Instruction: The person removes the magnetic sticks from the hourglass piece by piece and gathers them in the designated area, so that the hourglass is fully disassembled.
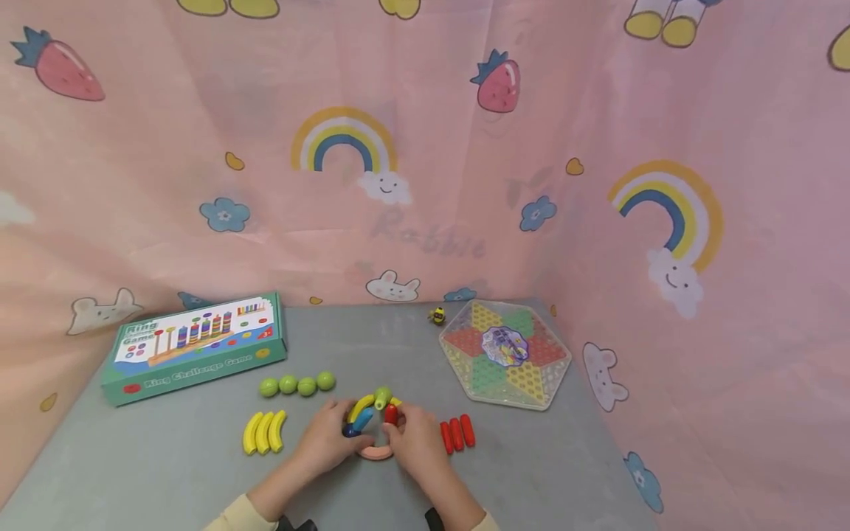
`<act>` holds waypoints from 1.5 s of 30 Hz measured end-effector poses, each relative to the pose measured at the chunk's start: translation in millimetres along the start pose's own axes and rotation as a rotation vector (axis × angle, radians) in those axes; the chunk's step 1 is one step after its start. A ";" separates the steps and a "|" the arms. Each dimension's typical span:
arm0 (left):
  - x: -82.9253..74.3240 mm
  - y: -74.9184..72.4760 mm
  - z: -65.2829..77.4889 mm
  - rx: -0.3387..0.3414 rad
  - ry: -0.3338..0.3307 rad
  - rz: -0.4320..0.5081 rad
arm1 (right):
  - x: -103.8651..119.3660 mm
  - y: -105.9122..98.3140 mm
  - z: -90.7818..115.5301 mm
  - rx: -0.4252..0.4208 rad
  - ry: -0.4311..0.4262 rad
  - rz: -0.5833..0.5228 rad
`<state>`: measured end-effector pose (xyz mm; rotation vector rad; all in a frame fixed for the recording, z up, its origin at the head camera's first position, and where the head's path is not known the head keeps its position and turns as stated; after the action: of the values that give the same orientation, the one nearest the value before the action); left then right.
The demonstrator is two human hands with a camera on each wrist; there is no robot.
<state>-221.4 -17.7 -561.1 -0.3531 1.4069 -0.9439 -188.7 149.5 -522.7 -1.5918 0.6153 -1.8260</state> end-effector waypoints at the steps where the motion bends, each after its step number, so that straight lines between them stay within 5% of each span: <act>1: -0.5 -0.3 0.0 0.000 0.007 -0.001 | -0.6 -2.4 0.1 0.014 0.001 -0.020; 6: -2.4 -3.3 1.4 -0.027 0.076 0.025 | -9.5 -21.0 3.0 0.048 0.053 -0.101; 15: 9.6 -4.3 0.1 -0.110 -0.038 0.090 | -49.9 -59.4 11.2 -0.070 0.190 -0.195; 22: 9.5 -4.5 -0.3 -0.127 0.032 0.080 | -74.3 -75.7 15.7 -0.104 0.197 -0.211; 28: 11.2 -1.0 -2.9 -0.077 0.094 0.080 | -102.2 -91.1 16.4 -0.120 0.239 -0.157; 37: 11.8 -0.1 -0.7 -0.051 0.110 0.106 | -133.6 -93.8 15.8 -0.045 0.335 -0.117; 45: 12.7 -0.4 -0.1 -0.040 0.110 0.121 | -138.6 -85.9 17.3 -0.031 0.364 -0.120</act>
<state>-223.0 -27.2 -569.3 -0.2464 1.5316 -0.8479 -175.2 309.8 -555.0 -1.3479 0.7230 -2.2297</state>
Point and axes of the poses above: each hand's wrist, its own z-axis away from the middle knuckle, its own y-axis out of the palm, x = y × z, the point moved 7 cm from there along -z, towards the middle knuckle, and after that the axes turned 6 degrees about x, right-handed, at the moved point
